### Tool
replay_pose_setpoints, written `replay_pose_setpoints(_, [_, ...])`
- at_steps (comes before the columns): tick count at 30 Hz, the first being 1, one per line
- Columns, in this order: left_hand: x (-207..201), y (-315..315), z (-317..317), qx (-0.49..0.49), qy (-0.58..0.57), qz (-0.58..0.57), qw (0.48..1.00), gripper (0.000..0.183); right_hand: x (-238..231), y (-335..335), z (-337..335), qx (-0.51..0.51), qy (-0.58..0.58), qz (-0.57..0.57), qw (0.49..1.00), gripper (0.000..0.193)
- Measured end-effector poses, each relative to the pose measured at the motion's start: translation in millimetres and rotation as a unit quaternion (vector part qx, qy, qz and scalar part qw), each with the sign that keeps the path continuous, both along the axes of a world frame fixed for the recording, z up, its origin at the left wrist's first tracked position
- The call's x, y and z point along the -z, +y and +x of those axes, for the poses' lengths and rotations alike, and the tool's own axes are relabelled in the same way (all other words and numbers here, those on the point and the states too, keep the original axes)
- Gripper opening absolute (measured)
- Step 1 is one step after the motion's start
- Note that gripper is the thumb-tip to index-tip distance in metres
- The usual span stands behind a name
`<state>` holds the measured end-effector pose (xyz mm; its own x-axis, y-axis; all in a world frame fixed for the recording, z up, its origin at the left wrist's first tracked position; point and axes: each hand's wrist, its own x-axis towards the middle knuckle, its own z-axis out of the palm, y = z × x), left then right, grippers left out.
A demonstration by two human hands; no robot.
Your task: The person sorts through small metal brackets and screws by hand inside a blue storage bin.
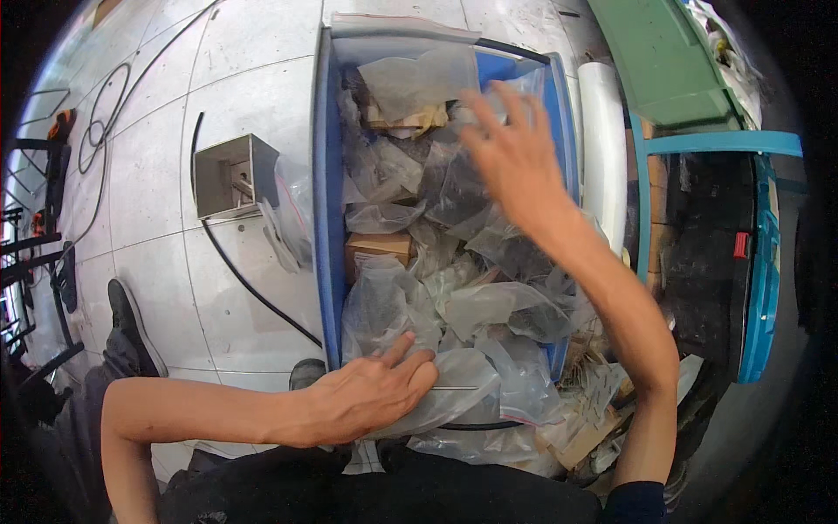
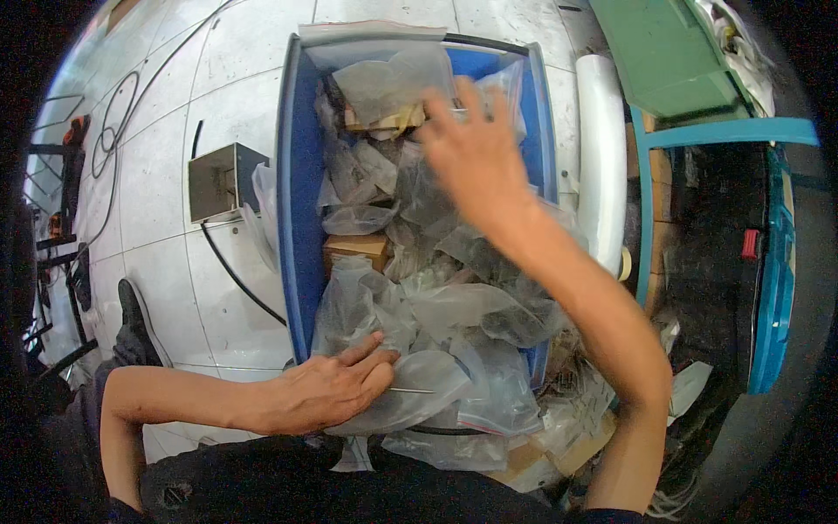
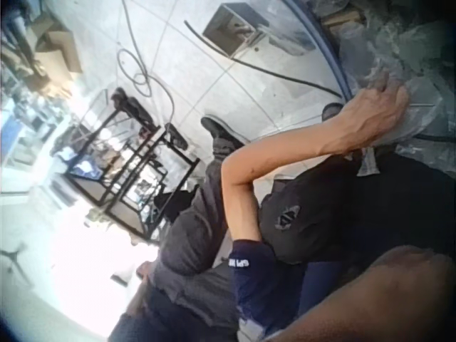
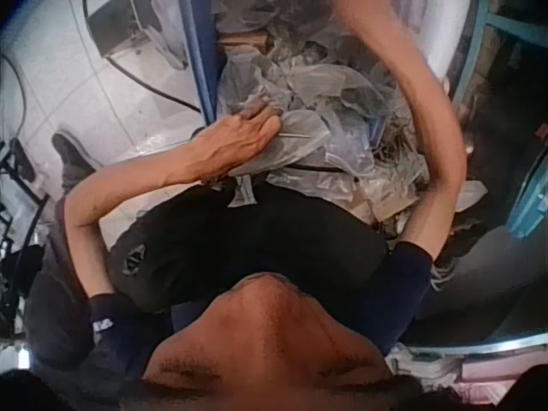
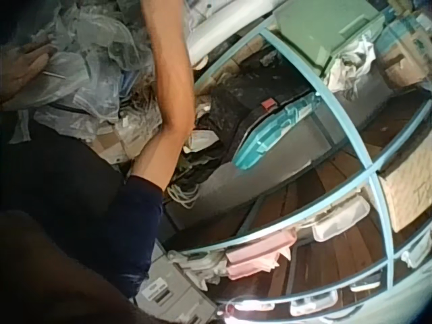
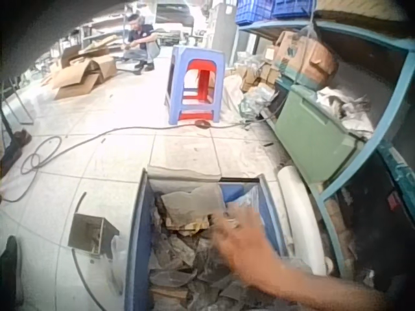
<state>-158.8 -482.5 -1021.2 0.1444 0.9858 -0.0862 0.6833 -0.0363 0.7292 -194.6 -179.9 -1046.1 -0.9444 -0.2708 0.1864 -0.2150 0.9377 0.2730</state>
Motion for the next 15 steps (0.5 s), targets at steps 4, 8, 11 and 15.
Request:
replay_pose_setpoints(4, [3, 6, 2, 0.012, -0.007, -0.019, 1.000, 0.039, 39, -54, -9, -0.151, -0.109, -0.140, 0.972, 0.019])
replay_pose_setpoints(8, [6, 1, 9, -0.017, -0.012, -0.012, 1.000, 0.036, 88, -43, -15, -0.116, -0.283, -0.209, 0.929, 0.015])
replay_pose_setpoints(11, [10, -10, 4, -0.021, -0.042, -0.003, 0.999, 0.034, 88, -29, 1, -0.138, -0.340, -0.206, 0.907, 0.015])
replay_pose_setpoints(15, [11, -6, 6, -0.034, -0.051, -0.010, 0.998, 0.032, 42, -23, 34, -0.132, -0.336, -0.179, 0.915, 0.013])
